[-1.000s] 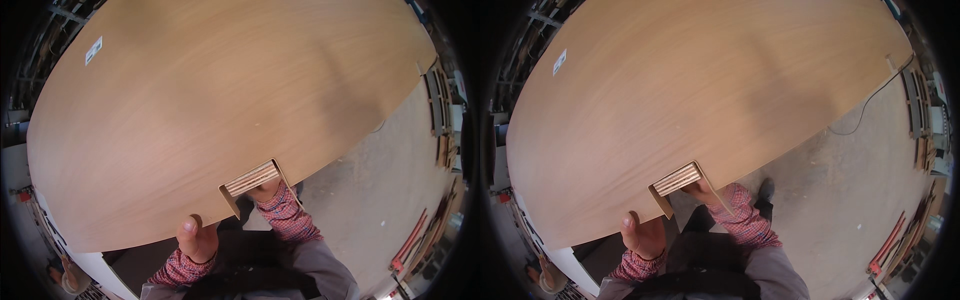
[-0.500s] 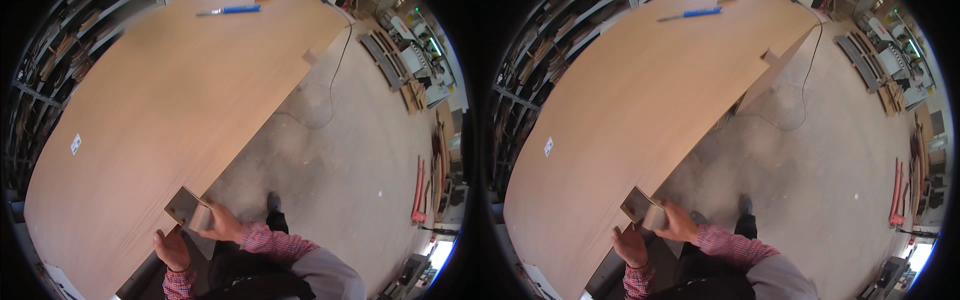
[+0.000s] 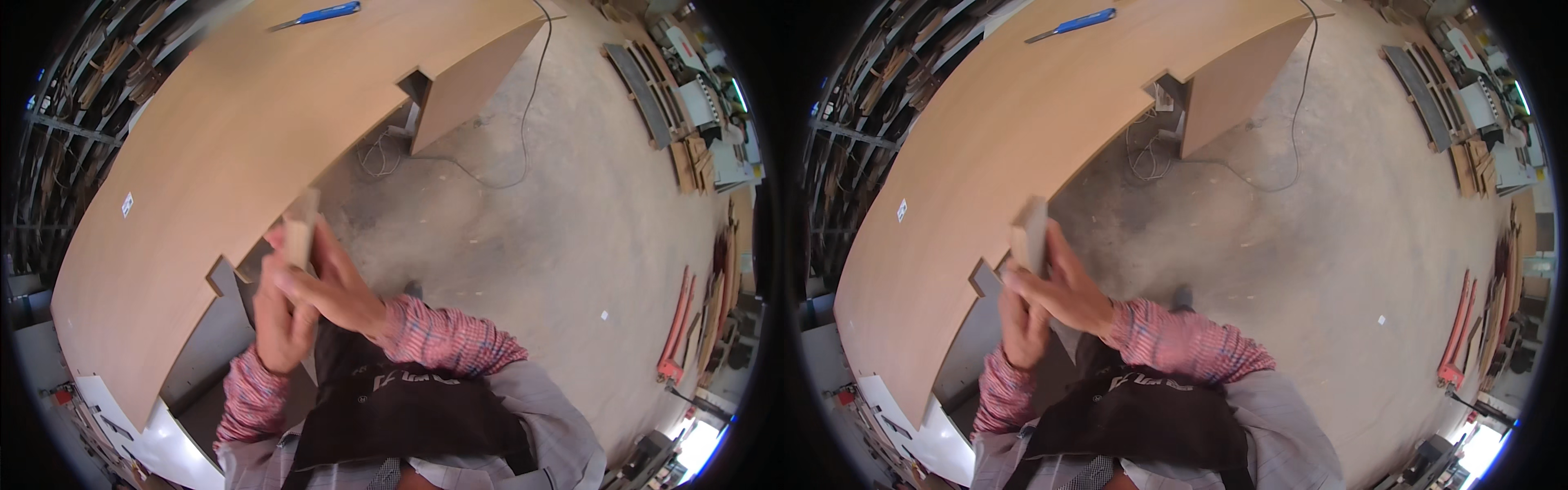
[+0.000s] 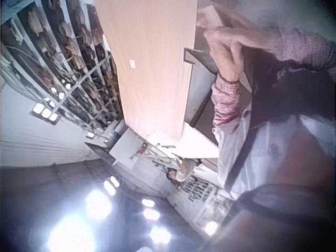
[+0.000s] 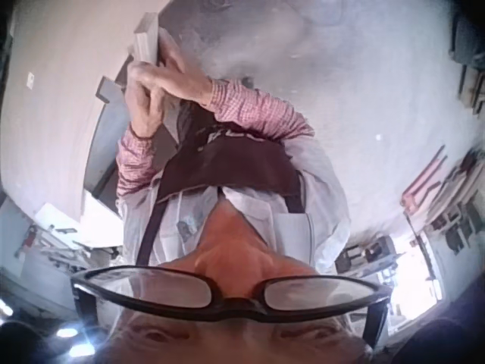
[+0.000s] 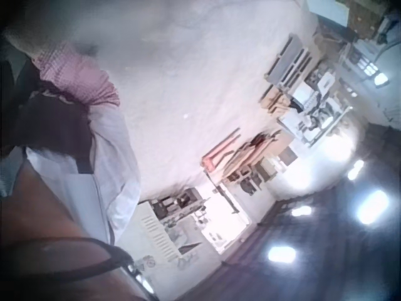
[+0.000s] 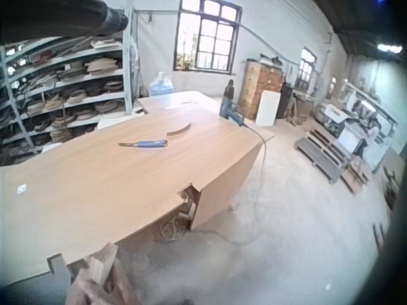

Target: The person applies a thin wooden edge band to the edge of a large wooden panel. They use a heat gun to warm the band, press it into place with a wooden block, and trim the excess with a utility knife.

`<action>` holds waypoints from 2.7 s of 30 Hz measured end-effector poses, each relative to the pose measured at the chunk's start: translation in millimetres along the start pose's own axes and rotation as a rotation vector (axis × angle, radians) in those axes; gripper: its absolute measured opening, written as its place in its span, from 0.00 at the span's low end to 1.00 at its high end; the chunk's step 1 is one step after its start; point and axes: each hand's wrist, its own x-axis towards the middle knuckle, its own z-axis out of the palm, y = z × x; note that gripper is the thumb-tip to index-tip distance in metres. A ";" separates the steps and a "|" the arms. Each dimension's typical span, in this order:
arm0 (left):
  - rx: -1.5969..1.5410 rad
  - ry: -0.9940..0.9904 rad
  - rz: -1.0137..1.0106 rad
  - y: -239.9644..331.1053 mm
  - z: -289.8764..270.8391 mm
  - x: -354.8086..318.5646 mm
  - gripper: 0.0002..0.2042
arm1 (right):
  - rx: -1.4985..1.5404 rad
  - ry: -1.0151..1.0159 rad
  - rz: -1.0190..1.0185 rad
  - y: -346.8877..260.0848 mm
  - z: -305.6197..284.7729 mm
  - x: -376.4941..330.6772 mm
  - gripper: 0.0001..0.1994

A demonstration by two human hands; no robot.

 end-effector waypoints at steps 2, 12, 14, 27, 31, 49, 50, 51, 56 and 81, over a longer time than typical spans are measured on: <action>-0.033 -0.003 -0.063 1.4 1.4 28.1 0.31 | -0.270 -0.059 -0.049 -13.0 -30.5 17.0 0.37; 0.934 0.120 -0.077 -117.2 -45.8 171.9 0.30 | -0.646 0.128 -0.007 -129.5 -212.5 59.8 0.22; 0.975 0.171 -0.039 -112.2 -46.2 192.6 0.30 | -0.752 0.322 0.021 -178.5 -246.6 61.7 0.18; 0.885 0.205 0.051 -56.3 -9.2 313.3 0.28 | -1.223 0.596 -0.238 -371.8 -399.2 169.3 0.16; 0.817 0.176 0.101 -46.8 18.0 405.6 0.29 | -1.238 0.614 -0.192 -439.5 -478.9 264.7 0.19; 1.133 -0.065 -0.048 -77.2 78.0 530.7 0.10 | -0.635 -0.008 0.399 -436.7 -555.3 459.5 0.24; 1.062 -0.049 -0.060 -65.3 85.4 526.8 0.10 | -0.545 -0.055 0.455 -435.4 -559.1 460.2 0.23; 0.982 -0.028 -0.063 -52.6 96.6 520.3 0.10 | -0.464 -0.096 0.506 -439.4 -563.9 459.2 0.23; 0.241 0.168 -0.258 12.5 158.2 476.7 0.13 | -0.224 0.024 0.477 -432.7 -553.3 413.9 0.19; 0.418 0.192 -0.525 177.0 455.5 607.7 0.17 | -1.088 0.427 0.021 -692.6 -718.5 233.1 0.17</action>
